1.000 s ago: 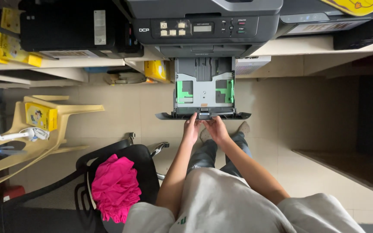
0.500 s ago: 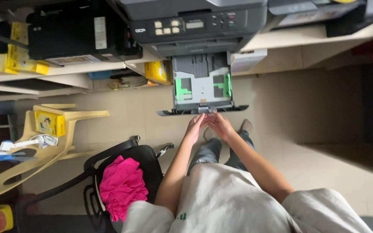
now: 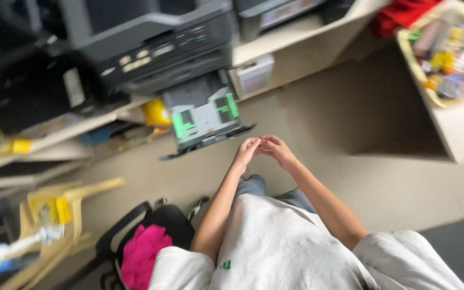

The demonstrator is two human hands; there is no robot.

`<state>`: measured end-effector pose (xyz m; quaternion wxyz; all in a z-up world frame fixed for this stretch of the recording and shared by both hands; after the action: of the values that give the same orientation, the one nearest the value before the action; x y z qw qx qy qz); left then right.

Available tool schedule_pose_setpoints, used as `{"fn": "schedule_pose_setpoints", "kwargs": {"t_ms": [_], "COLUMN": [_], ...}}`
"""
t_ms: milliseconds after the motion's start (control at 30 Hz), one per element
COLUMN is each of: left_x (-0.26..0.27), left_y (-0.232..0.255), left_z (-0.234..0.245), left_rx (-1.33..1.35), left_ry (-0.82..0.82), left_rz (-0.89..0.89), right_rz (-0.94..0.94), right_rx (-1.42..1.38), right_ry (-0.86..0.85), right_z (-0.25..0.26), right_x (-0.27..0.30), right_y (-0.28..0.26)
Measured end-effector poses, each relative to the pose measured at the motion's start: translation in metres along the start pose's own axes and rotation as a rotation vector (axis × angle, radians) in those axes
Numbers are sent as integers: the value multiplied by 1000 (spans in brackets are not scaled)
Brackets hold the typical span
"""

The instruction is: The person repeatedly takes sheets of paper from a pink package and places them into the top feeder of a printer. They also wipe the printer with a red cloth and open the bottom paper tray to load more paper.

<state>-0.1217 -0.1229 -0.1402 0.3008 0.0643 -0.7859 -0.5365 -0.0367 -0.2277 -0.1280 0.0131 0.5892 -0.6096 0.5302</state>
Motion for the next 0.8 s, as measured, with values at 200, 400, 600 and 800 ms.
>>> {"fn": "schedule_pose_setpoints", "kwargs": {"t_ms": [200, 400, 600, 800], "left_x": [-1, 8, 17, 13], "left_y": [4, -24, -77, -93], "left_z": [-141, -305, -457, -576], "left_rx": [-60, -71, -135, -299], "left_ry": [-195, -392, -630, -859], "left_rz": [-22, -3, 90, 129], "right_rz": [138, 247, 369, 471], "right_rx": [17, -51, -177, -326], "right_ry": [174, 356, 562, 738], "right_z": [101, 224, 346, 432], "right_x": [104, 217, 317, 394], "right_y": [-41, -49, -41, -46]}}
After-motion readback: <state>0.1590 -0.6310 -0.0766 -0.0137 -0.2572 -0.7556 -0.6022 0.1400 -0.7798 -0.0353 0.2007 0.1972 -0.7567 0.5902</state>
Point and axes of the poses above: each hand's wrist, its own x-axis away from the middle knuckle, its own z-axis out of the back of the hand, y = z × x, the point moved 8 cm from there along -x, towards the middle knuckle, and after that the axes turned 8 degrees about -z, right-handed, at the moved point
